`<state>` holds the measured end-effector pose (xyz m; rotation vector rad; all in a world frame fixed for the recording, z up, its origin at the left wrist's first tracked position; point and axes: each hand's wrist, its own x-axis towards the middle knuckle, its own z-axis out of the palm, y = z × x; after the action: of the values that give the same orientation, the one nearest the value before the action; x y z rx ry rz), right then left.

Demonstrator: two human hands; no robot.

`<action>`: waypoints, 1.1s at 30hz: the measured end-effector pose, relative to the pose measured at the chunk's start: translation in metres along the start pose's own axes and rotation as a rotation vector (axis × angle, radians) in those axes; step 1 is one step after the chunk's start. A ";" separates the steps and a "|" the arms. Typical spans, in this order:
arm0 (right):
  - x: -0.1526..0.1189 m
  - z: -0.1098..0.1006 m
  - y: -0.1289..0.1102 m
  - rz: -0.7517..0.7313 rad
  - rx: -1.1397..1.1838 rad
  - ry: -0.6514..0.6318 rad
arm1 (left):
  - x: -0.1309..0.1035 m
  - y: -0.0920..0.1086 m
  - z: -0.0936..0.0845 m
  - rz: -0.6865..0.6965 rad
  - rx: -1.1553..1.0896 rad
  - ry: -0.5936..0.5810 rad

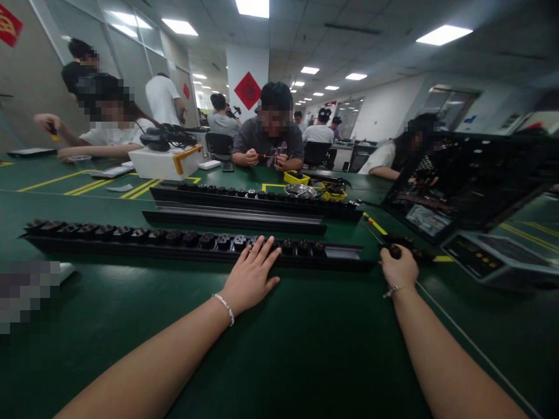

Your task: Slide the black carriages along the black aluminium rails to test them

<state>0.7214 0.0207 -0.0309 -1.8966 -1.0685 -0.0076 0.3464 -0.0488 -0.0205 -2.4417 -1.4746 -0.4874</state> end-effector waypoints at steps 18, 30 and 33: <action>0.056 0.026 0.001 -0.227 -0.633 -0.068 | 0.001 0.001 0.005 -0.011 0.031 0.004; 0.010 -0.002 -0.042 -0.406 -0.198 0.128 | 0.000 0.000 0.008 -0.005 0.017 0.014; -0.036 0.002 -0.074 -0.546 -0.115 -0.093 | 0.000 0.000 0.007 -0.008 -0.004 -0.002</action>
<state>0.6486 0.0120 0.0061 -1.6607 -1.6501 -0.2997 0.3477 -0.0461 -0.0266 -2.4408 -1.4861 -0.4901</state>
